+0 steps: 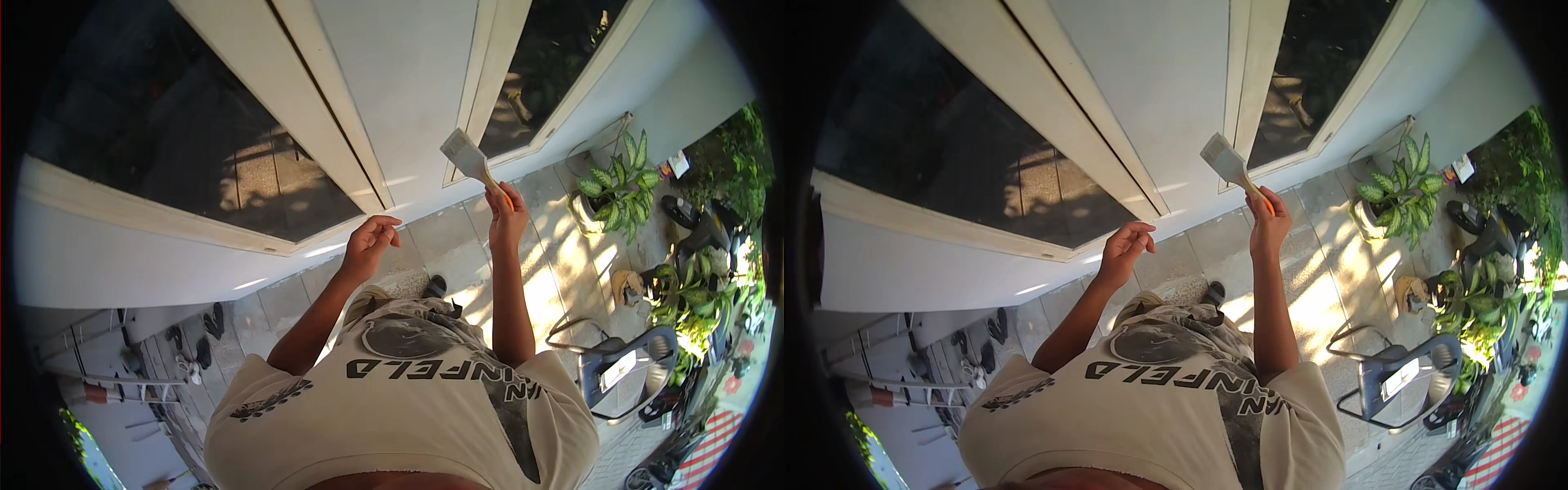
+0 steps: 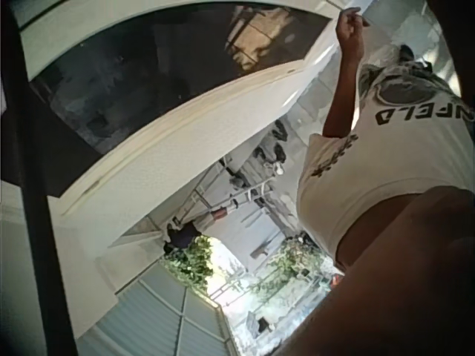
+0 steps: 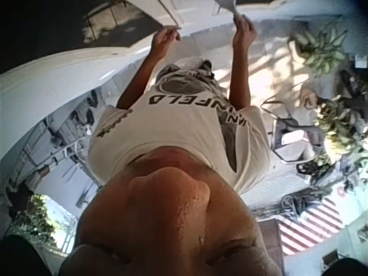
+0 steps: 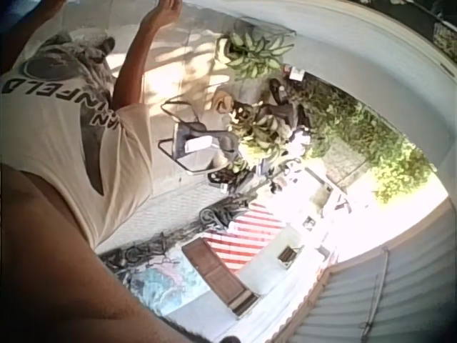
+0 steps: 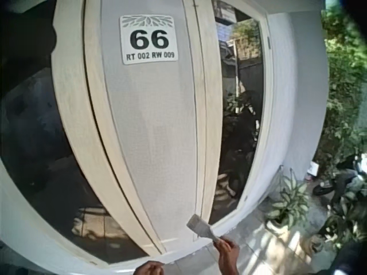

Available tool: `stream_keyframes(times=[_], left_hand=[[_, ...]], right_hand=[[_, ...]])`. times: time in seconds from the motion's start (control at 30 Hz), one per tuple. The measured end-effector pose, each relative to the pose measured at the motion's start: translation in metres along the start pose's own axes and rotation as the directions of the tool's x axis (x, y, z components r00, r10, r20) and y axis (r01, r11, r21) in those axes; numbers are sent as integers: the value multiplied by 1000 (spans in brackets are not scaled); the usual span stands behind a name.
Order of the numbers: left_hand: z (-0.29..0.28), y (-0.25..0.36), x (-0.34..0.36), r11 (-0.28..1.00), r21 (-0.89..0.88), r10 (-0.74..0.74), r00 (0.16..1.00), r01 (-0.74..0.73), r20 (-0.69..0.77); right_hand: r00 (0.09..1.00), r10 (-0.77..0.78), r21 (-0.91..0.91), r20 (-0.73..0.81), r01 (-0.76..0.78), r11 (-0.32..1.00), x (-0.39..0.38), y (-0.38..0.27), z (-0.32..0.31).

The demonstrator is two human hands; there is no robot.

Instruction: The person dips a paintbrush into paint inside a paint tray and paints the exterior door frame using the paintbrush.

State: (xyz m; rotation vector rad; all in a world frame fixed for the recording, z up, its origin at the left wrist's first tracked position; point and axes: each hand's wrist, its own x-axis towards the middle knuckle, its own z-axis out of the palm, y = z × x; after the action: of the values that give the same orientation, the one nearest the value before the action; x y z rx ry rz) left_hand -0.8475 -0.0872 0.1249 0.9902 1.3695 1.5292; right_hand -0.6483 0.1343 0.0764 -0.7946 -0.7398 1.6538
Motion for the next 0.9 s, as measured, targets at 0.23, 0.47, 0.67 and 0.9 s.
stream_keyframes(times=[0.23,0.47,0.67,0.9], left_hand=[[-28,7,55,999,-5,-34,968,37,250],[-89,5,94,999,-3,-39,902,44,431],[-137,8,100,995,21,-96,838,101,538],[-166,10,102,994,41,-103,819,97,565]], right_hand=[[980,-132,88,-151,146,985,-16,24,17],[968,-42,379,-247,136,915,-50,88,80],[943,-26,462,-332,187,867,-62,156,127],[925,-43,555,-376,262,790,-54,173,162]])
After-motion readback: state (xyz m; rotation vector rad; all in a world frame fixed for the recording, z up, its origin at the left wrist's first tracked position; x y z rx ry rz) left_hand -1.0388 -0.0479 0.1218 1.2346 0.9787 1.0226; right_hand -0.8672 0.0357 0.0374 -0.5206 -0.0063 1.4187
